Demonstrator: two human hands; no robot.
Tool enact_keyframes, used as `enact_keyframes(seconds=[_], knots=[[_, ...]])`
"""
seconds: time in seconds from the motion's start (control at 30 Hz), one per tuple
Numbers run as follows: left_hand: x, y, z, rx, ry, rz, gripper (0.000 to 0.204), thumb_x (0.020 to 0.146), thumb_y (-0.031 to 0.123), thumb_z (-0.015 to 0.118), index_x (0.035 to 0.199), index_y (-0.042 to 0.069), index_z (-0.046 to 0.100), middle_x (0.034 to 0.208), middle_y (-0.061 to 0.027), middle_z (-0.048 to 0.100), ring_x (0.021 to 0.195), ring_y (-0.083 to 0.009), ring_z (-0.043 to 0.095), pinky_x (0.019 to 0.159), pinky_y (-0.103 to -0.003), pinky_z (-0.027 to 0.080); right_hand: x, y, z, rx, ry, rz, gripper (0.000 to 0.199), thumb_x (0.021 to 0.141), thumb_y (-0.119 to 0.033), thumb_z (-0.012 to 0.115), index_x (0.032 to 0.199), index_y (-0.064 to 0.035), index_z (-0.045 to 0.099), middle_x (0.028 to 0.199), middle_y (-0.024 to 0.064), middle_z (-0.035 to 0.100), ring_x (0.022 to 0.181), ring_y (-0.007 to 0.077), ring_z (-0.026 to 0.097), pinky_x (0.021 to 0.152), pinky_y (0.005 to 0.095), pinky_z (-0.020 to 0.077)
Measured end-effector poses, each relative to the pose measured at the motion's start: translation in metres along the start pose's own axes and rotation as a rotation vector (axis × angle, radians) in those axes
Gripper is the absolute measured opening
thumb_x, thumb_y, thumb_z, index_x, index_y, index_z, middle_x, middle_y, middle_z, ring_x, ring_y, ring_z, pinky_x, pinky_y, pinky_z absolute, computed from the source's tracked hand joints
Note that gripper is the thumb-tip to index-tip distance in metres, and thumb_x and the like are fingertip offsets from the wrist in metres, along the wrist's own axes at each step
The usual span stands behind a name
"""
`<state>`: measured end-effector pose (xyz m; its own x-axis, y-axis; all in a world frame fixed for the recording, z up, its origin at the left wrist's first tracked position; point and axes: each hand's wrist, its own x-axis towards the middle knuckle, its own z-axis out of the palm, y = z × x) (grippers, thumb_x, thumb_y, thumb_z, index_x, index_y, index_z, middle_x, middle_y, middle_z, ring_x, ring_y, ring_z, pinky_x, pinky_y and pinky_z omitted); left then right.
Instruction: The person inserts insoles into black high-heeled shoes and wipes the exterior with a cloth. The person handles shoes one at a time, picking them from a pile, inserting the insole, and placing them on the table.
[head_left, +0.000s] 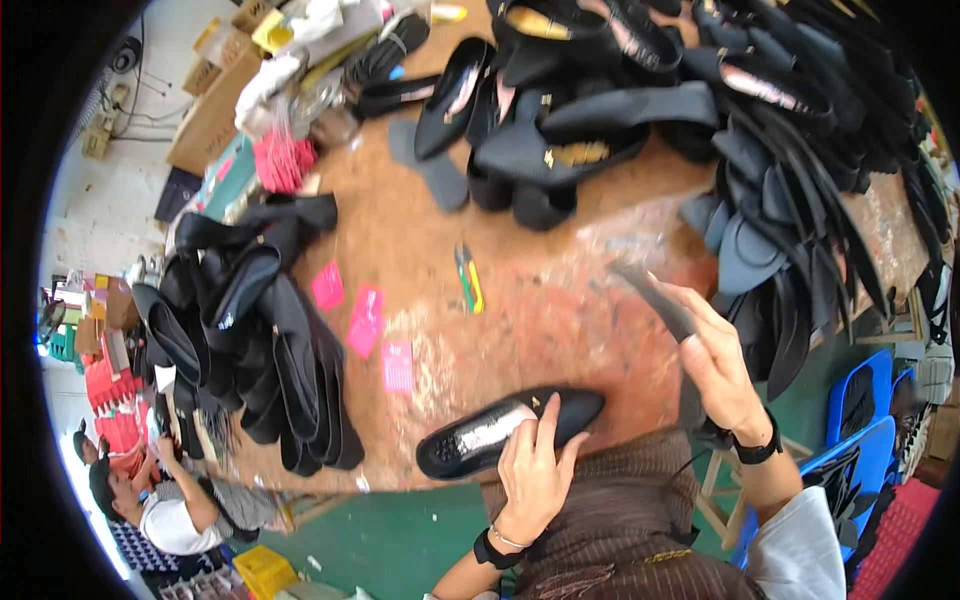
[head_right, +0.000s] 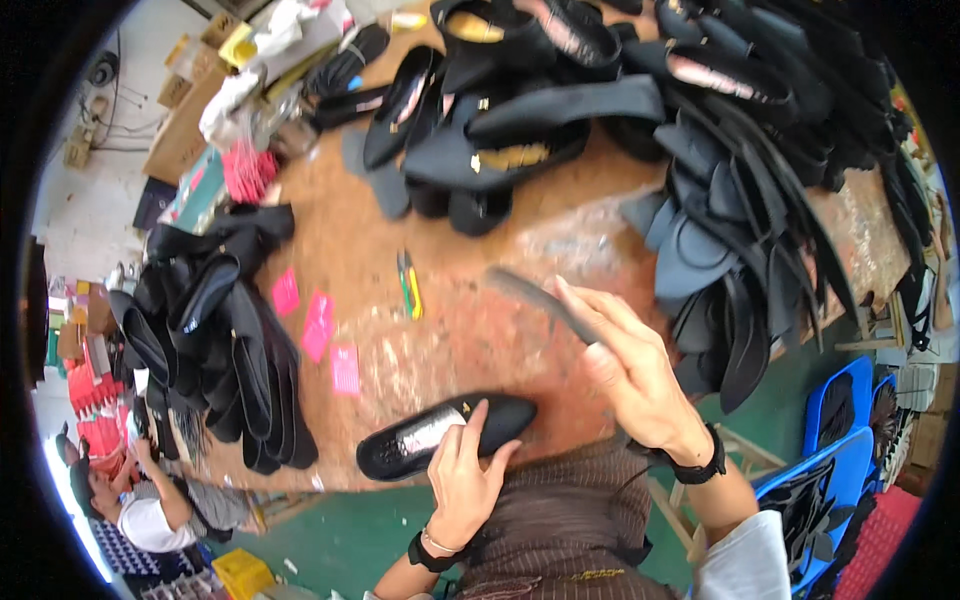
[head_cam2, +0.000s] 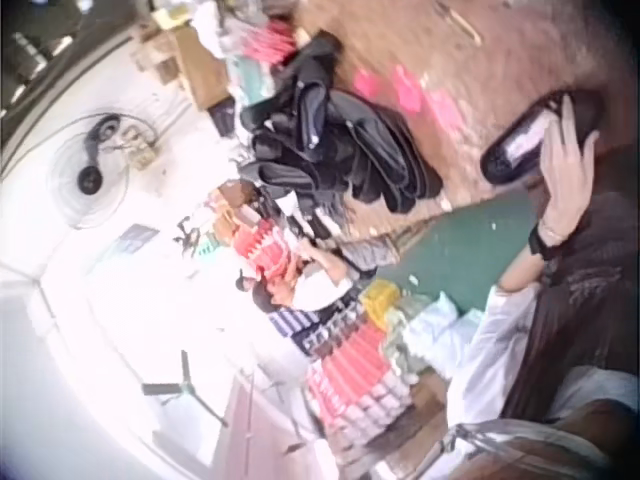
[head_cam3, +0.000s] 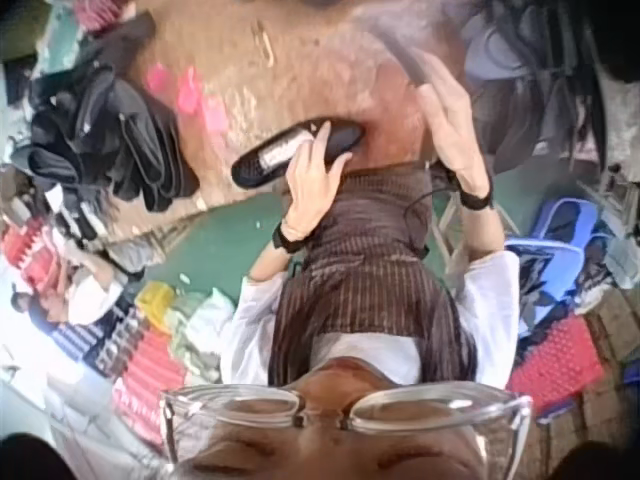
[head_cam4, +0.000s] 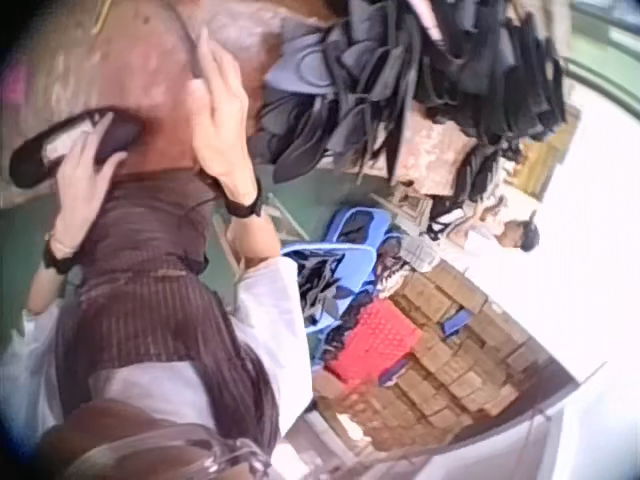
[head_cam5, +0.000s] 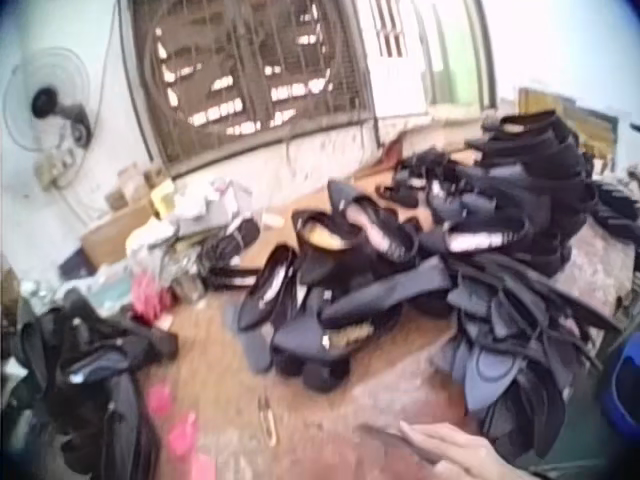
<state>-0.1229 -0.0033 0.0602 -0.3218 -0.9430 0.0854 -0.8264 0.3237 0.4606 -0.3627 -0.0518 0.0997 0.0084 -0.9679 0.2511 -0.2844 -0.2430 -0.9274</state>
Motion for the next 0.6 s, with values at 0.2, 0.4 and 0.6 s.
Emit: enact_keyframes(seconds=[0.2, 0.4, 0.6], knots=[[-0.046, -0.067, -0.039, 0.289, 0.167, 0.007, 0.099, 0.069, 0.043, 0.085, 0.144, 0.0, 0.037, 0.144, -0.0206, 0.043, 0.132, -0.0418, 0.039, 0.109, -0.057, 0.028, -0.017, -0.015, 0.052, -0.541, -0.405, -0.365, 0.04, 0.068, -0.014, 0.073, 0.107, -0.0065, 0.071, 0.119, 0.0102, 0.061, 0.106, 0.0274, 0.055, 0.092, 0.0431, 0.0415], [-0.069, -0.132, -0.017, -0.097, 0.302, 0.061, 0.138, 0.058, 0.056, 0.089, 0.154, 0.005, 0.004, 0.152, -0.0266, 0.026, 0.137, -0.0412, 0.036, 0.112, -0.056, 0.031, -0.028, 0.007, 0.154, -0.301, -0.547, -0.37, 0.034, 0.066, -0.014, 0.072, 0.097, -0.0015, 0.074, 0.109, 0.009, 0.063, 0.11, 0.0237, 0.055, 0.097, 0.0353, 0.0407], [-0.066, -0.135, -0.005, -0.334, 0.38, 0.1, 0.143, 0.058, 0.054, 0.09, 0.153, 0.013, -0.008, 0.149, -0.0288, 0.026, 0.131, -0.0447, 0.042, 0.107, -0.056, 0.039, -0.028, 0.008, 0.195, -0.222, -0.585, -0.309, 0.043, 0.059, -0.015, 0.079, 0.099, -0.0001, 0.073, 0.112, 0.0108, 0.061, 0.11, 0.0266, 0.055, 0.099, 0.0369, 0.0429]])
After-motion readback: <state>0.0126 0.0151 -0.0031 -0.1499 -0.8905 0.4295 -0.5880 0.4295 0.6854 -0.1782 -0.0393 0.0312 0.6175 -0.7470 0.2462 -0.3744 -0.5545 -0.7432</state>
